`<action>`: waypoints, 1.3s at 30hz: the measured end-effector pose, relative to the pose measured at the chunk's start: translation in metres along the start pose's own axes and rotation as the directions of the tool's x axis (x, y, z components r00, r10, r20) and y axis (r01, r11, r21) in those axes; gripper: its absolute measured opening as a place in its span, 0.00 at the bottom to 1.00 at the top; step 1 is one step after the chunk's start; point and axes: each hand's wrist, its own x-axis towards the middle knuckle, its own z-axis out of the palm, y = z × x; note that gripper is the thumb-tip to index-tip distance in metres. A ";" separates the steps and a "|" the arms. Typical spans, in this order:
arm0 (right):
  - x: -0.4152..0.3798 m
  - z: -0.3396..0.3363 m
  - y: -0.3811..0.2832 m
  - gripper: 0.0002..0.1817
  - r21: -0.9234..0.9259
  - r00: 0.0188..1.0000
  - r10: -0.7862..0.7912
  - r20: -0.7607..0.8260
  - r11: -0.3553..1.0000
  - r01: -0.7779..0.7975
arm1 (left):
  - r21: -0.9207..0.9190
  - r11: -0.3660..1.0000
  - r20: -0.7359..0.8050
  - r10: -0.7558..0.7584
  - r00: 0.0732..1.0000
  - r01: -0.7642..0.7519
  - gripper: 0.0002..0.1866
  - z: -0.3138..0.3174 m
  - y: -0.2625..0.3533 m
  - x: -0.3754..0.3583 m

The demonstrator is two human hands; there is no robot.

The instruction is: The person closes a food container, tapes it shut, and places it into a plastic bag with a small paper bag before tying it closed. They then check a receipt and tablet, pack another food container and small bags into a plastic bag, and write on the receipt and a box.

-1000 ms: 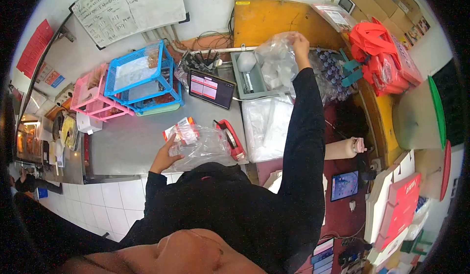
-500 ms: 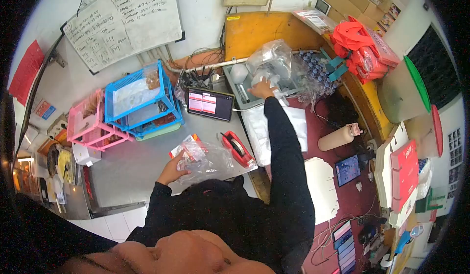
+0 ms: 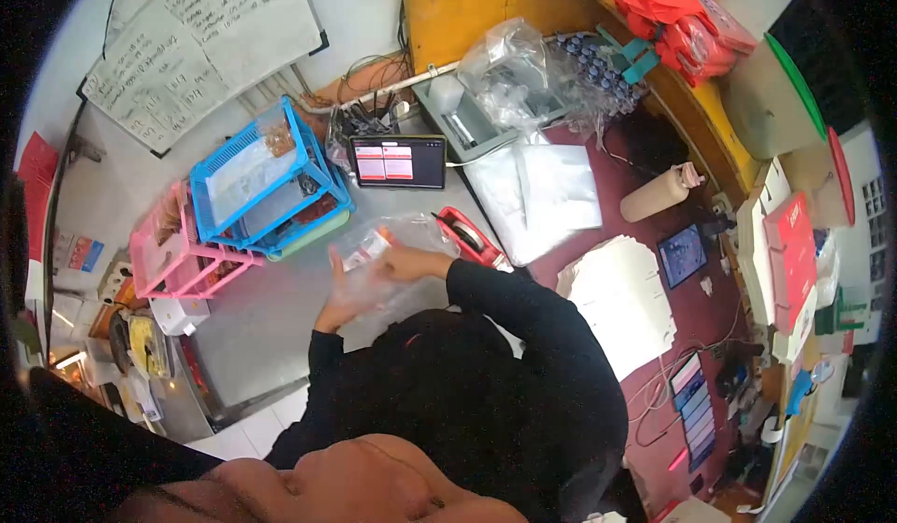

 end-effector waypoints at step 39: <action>0.095 0.038 0.066 0.61 -0.674 0.965 0.223 0.139 0.735 -0.073 | -0.948 -0.105 0.282 -0.712 0.643 0.300 0.84 -0.095 -0.011 -0.151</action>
